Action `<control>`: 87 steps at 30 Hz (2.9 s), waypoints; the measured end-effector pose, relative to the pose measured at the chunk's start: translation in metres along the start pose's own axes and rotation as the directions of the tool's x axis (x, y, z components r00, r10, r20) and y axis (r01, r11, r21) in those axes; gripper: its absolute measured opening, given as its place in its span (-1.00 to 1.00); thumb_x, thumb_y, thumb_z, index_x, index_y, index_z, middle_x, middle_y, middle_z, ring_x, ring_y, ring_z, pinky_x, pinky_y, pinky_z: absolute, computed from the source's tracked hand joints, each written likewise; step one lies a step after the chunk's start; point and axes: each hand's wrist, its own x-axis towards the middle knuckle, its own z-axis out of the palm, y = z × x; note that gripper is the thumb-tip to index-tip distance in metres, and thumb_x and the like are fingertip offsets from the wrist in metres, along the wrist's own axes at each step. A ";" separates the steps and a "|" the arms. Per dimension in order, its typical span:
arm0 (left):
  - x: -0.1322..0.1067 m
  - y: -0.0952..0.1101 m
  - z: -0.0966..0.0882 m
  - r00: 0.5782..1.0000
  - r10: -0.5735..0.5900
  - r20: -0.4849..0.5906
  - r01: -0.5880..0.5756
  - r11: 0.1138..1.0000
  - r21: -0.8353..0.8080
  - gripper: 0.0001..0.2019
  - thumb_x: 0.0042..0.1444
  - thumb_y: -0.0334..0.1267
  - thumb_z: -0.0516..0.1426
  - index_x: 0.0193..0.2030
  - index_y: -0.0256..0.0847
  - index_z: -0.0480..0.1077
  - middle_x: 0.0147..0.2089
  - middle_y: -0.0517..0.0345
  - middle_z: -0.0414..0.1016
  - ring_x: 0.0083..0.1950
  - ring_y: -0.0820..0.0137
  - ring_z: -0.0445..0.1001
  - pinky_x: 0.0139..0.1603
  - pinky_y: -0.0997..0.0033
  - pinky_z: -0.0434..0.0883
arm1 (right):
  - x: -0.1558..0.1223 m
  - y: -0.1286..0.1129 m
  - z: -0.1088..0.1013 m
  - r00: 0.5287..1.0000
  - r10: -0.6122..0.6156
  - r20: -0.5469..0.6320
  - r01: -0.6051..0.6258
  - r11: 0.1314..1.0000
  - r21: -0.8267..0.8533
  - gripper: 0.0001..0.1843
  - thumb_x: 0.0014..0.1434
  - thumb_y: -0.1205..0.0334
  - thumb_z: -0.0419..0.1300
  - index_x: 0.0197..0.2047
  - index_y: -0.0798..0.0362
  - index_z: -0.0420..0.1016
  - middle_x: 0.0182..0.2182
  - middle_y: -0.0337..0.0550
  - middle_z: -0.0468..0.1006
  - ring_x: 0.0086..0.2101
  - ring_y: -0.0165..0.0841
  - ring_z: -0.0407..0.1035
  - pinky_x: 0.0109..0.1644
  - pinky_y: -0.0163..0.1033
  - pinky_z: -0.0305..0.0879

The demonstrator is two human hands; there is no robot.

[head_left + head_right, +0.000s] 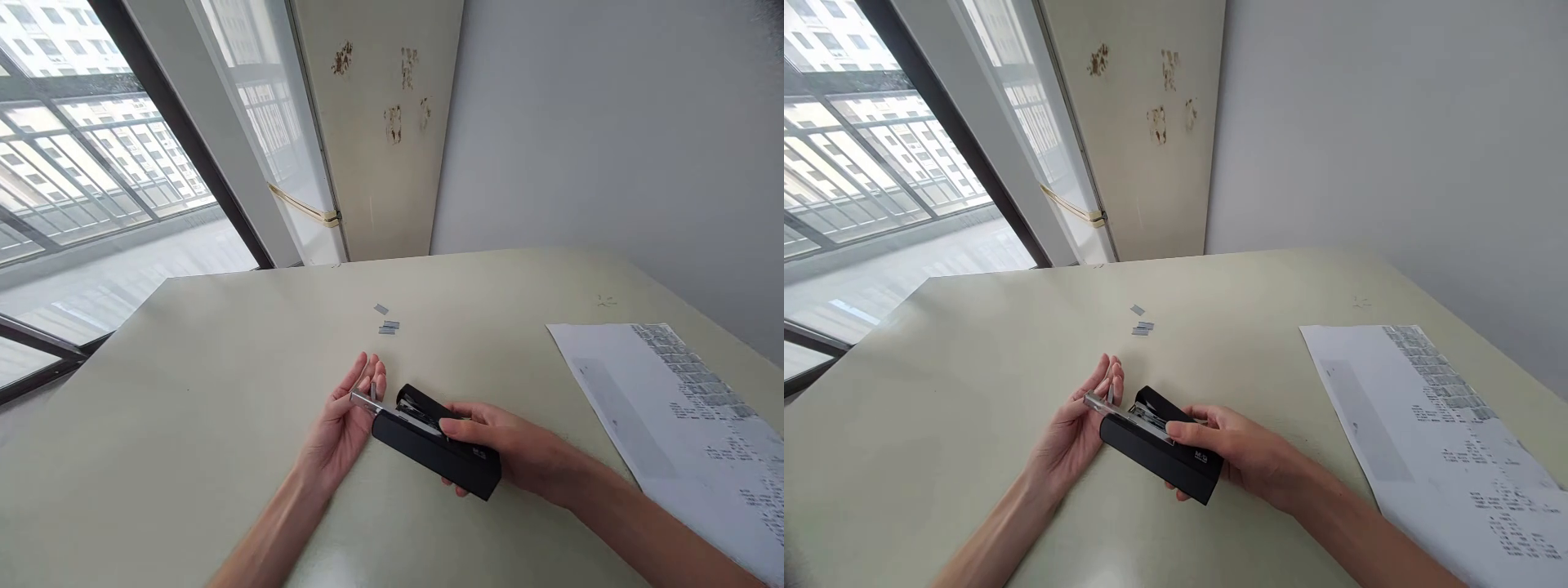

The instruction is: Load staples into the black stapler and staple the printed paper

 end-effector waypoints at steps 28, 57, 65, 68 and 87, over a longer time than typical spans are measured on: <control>0.074 0.045 0.007 0.575 0.534 0.619 -0.627 -0.198 0.754 -0.70 0.43 -0.16 0.01 0.18 -0.17 0.39 0.27 -0.11 0.54 0.31 0.21 0.51 0.41 0.07 0.34 | -0.028 0.005 -0.027 0.940 -0.322 -0.111 0.272 0.906 -0.324 -0.48 0.30 -0.21 0.32 0.13 -0.04 0.45 -0.11 -0.13 0.61 -0.18 -0.24 0.58 -0.06 -0.15 0.44; -0.001 -0.021 -0.012 0.721 0.134 0.679 -0.689 0.043 0.723 -0.58 0.17 -0.37 0.32 0.17 0.01 0.62 0.33 0.00 0.53 0.46 -0.06 0.34 0.56 -0.12 0.12 | 0.001 0.016 -0.030 0.605 -0.775 -0.182 0.152 0.336 -0.929 -0.67 0.43 -0.05 0.19 0.18 -0.17 0.47 0.01 -0.08 0.65 -0.11 -0.12 0.53 -0.13 -0.05 0.49; 0.023 0.042 -0.025 0.613 0.657 0.440 -0.433 -0.187 0.882 -0.81 0.27 -0.15 0.16 -0.07 -0.09 0.57 -0.03 0.05 0.68 0.01 0.13 0.59 0.16 0.09 0.47 | 0.072 -0.016 0.003 0.587 -0.803 0.101 0.248 0.060 -0.967 -0.70 0.42 0.17 0.19 0.18 -0.10 0.47 0.03 -0.09 0.67 0.01 -0.11 0.52 0.12 -0.02 0.40; 0.028 0.057 -0.032 0.567 0.741 0.359 -0.399 -0.135 0.907 -0.76 0.32 -0.07 0.10 -0.06 -0.13 0.50 -0.04 0.03 0.65 -0.08 0.20 0.59 -0.05 0.23 0.50 | 0.108 -0.026 0.024 0.558 -0.814 0.163 0.219 -0.045 -0.975 -0.71 0.41 0.18 0.23 0.18 -0.10 0.48 0.03 -0.09 0.68 0.02 -0.10 0.48 0.17 -0.01 0.34; 0.041 0.066 -0.043 0.653 0.599 0.464 -0.265 -0.394 0.880 -0.84 0.16 -0.19 0.09 -0.14 -0.08 0.43 -0.07 0.02 0.63 0.09 0.04 0.49 0.26 -0.06 0.25 | -0.041 0.031 -0.013 0.535 -0.784 -0.315 -0.002 0.372 -0.928 -0.52 0.43 -0.10 0.15 0.35 -0.27 0.33 0.31 -0.09 0.46 0.21 -0.03 0.43 0.20 0.11 0.44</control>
